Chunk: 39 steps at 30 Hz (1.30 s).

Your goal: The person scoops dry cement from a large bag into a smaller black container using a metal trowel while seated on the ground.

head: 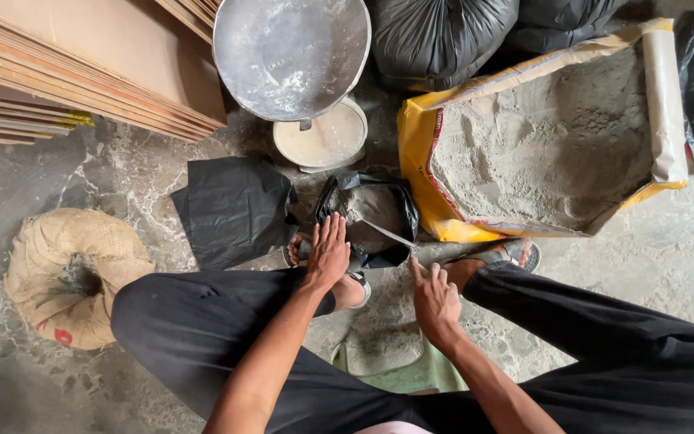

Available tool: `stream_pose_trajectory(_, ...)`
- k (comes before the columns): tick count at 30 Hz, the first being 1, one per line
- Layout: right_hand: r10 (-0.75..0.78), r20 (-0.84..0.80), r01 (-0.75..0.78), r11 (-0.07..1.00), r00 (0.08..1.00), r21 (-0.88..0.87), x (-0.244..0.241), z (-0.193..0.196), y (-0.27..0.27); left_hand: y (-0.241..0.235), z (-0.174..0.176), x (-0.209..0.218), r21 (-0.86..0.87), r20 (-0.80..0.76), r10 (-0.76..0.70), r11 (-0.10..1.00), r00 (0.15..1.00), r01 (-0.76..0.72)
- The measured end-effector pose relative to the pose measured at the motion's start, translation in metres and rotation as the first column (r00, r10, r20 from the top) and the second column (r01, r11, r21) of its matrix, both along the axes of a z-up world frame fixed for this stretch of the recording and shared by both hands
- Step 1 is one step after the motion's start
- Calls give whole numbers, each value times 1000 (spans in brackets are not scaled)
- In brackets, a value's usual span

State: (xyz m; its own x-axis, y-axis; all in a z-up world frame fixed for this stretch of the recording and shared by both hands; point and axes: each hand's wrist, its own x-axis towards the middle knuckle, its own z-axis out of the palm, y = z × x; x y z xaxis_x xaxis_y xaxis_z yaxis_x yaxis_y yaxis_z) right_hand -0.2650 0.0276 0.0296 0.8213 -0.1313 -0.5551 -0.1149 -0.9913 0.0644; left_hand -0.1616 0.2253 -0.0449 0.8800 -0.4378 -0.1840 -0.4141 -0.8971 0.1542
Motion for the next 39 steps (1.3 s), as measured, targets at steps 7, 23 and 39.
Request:
stream_pose_trajectory(7,7,32,-8,999,999,34,5,8,1,0,-6,-4,19,-71,-33,999,997,34)
stream_pose_trajectory(23,-37,54,35,998,998,42,54,-10,13,2,3,-2,5,-87,-39,999,995,39)
stream_pose_trajectory(39,-119,-20,120,993,993,14,26,10,35,-6,6,-1,40,-74,-57,997,996,60)
